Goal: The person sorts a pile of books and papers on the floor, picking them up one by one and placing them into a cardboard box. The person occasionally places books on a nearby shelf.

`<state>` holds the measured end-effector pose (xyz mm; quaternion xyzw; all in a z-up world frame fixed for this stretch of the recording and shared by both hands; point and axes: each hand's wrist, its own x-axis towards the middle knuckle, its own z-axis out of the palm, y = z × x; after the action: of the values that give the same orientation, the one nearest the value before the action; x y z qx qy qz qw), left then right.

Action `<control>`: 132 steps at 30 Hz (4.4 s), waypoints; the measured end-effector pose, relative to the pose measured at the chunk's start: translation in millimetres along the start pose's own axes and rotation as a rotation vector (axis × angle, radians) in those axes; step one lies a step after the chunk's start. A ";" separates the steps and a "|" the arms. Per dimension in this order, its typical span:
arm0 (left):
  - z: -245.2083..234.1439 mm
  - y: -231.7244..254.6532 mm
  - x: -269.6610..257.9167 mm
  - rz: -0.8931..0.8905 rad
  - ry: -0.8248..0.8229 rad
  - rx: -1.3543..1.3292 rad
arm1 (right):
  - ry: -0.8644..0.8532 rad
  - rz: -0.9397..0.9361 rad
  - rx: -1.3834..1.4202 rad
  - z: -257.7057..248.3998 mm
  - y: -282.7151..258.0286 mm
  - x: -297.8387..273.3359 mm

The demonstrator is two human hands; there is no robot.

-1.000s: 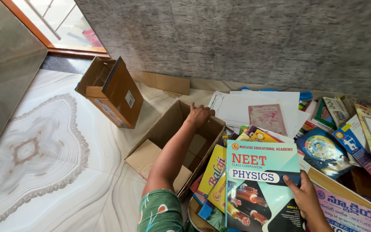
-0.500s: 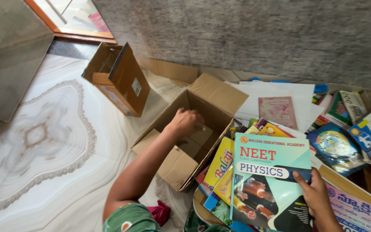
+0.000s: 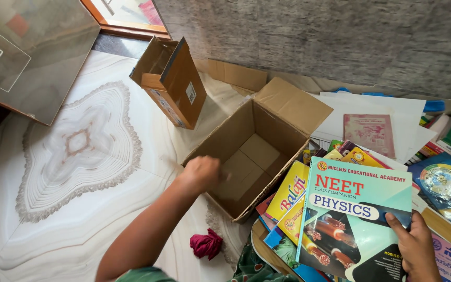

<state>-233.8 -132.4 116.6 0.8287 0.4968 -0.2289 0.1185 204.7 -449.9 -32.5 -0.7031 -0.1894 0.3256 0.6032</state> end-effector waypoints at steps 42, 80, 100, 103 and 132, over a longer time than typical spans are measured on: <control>109.8 41.2 -114.2 -0.079 0.036 -2.652 | -0.357 -0.069 0.411 236.6 -92.9 -111.9; 226.1 -13.1 64.5 -0.558 0.326 -1.993 | -0.598 -0.414 -0.827 269.2 -104.4 -23.1; 267.5 7.2 148.2 -0.432 -0.200 -0.931 | -0.749 -0.696 -1.243 230.8 -76.7 -6.0; 261.1 24.3 151.9 -0.316 -0.233 -0.648 | -0.756 -0.696 -1.229 229.2 -74.5 -5.4; 44.2 73.6 -43.4 0.324 0.727 -0.469 | -0.460 -0.389 0.247 72.6 -122.2 9.3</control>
<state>-198.2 -219.7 97.7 0.8729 0.4086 0.2169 0.1553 177.0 -366.6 79.7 -0.4831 -0.4108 0.3752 0.6761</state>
